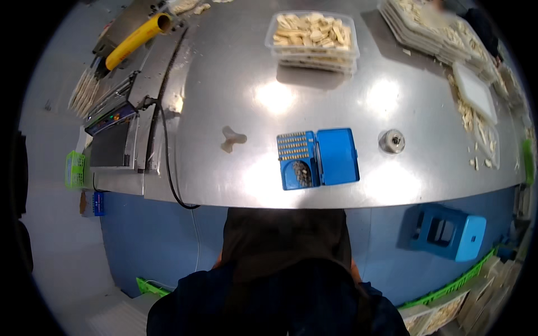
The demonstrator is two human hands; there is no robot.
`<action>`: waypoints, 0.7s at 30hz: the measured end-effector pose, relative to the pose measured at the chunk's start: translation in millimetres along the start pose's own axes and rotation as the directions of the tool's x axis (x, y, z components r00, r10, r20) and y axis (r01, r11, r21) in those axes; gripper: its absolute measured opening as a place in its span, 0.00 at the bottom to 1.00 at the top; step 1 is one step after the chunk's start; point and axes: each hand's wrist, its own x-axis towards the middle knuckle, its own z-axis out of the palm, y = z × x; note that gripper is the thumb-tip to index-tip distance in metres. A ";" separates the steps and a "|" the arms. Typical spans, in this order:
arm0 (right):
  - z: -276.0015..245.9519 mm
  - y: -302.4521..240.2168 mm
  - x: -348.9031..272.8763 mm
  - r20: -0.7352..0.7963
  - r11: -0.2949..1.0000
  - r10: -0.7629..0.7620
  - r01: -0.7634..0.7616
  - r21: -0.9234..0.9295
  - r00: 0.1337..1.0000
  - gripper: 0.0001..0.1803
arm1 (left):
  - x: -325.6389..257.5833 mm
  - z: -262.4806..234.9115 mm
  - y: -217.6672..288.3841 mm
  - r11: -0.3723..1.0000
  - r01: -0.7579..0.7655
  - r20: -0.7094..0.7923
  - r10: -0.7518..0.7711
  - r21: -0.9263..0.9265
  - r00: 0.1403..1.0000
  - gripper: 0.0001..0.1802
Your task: The person retrieves a small blue case and tweezers, then uses the tweezers to place small metal components into a cylindrical bearing held in their hand. They repeatedly pick components from the case and insert them into the bearing, then place a metal ring on top.
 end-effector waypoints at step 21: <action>-14.2 -48.6 16.0 0.155 0.991 0.053 -0.033 -0.132 0.986 0.12 | -67.1 -53.7 82.5 0.953 -0.042 0.241 -0.034 0.300 0.970 0.14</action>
